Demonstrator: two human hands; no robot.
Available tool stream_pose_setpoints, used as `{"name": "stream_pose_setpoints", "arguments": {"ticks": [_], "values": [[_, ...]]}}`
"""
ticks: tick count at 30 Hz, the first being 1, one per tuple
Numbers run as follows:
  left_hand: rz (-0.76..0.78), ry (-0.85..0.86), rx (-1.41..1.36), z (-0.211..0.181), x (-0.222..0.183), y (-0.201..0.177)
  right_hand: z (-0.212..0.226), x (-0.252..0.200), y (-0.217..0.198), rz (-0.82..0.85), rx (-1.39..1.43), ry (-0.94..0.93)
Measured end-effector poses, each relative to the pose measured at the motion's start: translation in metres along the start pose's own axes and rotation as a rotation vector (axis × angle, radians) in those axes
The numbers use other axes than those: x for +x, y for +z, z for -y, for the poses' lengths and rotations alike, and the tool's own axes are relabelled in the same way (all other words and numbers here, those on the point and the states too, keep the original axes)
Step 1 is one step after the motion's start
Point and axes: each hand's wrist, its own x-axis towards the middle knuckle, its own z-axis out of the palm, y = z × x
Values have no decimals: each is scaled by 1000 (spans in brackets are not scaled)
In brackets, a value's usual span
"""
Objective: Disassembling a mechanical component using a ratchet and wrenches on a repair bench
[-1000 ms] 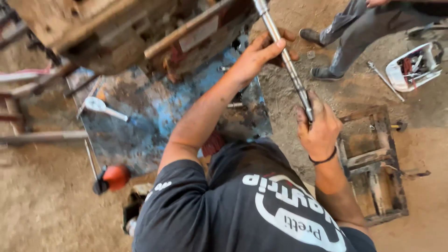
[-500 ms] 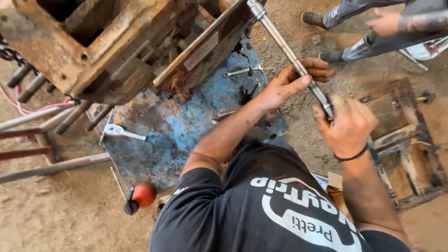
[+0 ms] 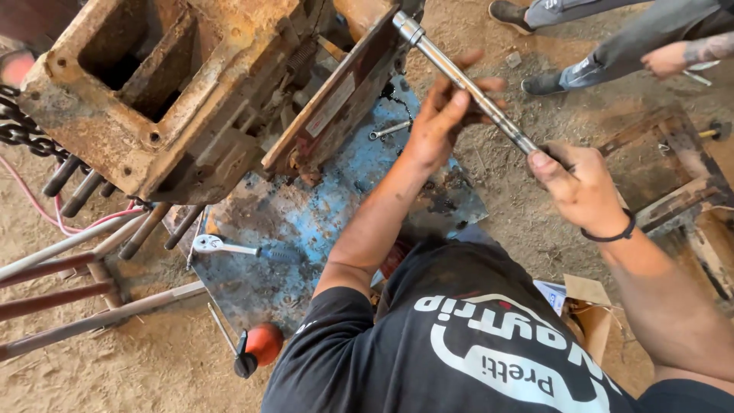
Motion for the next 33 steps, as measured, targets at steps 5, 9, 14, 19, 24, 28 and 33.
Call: {"name": "stream_pose_setpoints", "arguments": {"ticks": [5,9,14,19,24,28,33], "values": [[-450,210,917,-7,-17,7,2,-10,-4,-136,-236,-168],[-142,914,1305,-7,-5,16,25,-18,-7,-331,-728,-285],[259,1216,1990,-17,37,8,41,-21,-1,-349,-1155,-305],[231,1384,1957,-36,56,32,2,3,-1,-146,-681,-263],[354,1236,2113,-35,55,23,9,12,-6,14,-221,-69],[775,561,2309,-58,63,33,-23,23,27,365,930,245],[1011,22,2317,-72,58,46,-9,16,41,816,1885,410]]}}
